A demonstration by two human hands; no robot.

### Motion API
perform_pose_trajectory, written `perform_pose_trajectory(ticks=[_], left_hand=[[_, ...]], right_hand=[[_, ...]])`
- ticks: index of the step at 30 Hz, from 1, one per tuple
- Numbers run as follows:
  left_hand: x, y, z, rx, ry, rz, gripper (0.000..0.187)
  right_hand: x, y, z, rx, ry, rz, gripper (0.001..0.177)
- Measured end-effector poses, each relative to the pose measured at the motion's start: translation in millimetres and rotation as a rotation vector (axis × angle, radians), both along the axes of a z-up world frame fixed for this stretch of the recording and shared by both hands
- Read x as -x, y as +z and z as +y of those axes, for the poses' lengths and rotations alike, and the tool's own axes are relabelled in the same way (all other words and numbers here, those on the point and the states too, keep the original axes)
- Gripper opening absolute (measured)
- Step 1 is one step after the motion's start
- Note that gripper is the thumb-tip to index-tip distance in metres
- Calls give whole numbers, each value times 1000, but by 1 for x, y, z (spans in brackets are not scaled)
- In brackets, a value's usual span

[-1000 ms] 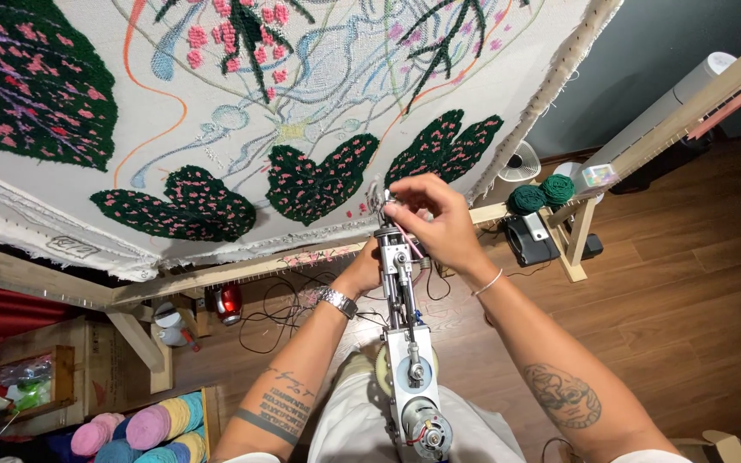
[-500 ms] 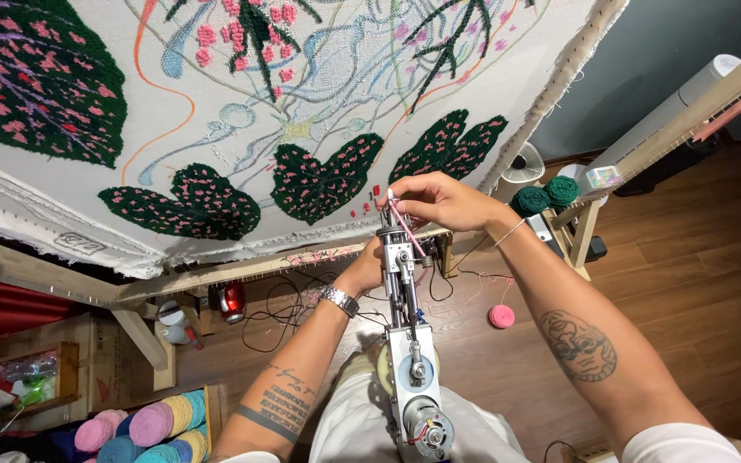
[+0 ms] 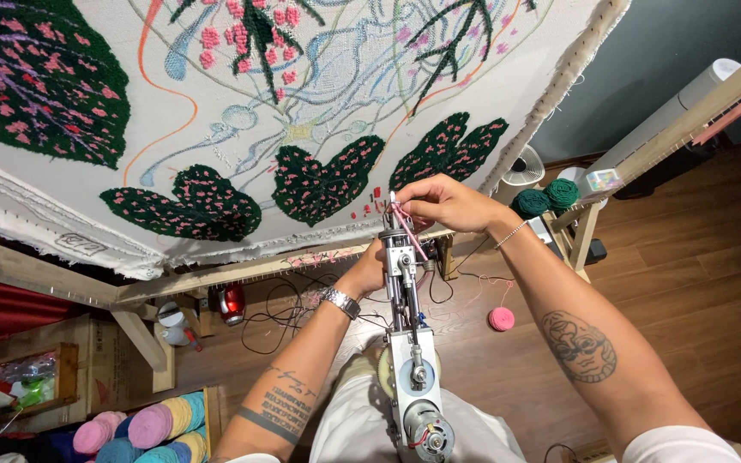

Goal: Using a tufting gun to apply pink yarn to a leaf pattern on a rug canvas.

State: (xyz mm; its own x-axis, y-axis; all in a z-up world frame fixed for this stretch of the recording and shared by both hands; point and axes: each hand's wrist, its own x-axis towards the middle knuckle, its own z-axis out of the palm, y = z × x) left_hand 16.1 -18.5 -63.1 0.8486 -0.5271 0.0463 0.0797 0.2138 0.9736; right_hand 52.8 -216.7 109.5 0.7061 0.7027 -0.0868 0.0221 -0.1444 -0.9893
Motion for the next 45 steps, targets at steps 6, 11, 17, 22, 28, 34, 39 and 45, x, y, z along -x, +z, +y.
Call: perform_pose_trajectory(ticks=[6,11,17,22,28,34,39,45], left_hand=[[-1,-5,0,3,1,-58,49],[12,44,6,115,-96,-19,61],[26,96,23,1,-130,-378,85],[15,71,22,159,-178,-109,70],[16,78,10,71,-115,-68,39],[6,59,4,57,-102,-158,31],[3,56,5,253,-136,-162,22],[1,61,12,13,-27,-139,30]], right_hand=[[8,6,-2,28,-62,-190,19],[10,-4,-22,207,-194,-533,16],[13,-76,-110,659,-473,-380,22],[26,-153,-190,934,-548,-397,19],[46,-129,-156,597,-605,60,15],[58,-70,-76,340,-447,81,15],[60,-56,-47,244,-290,51,16],[58,-45,-29,145,-191,54,15]])
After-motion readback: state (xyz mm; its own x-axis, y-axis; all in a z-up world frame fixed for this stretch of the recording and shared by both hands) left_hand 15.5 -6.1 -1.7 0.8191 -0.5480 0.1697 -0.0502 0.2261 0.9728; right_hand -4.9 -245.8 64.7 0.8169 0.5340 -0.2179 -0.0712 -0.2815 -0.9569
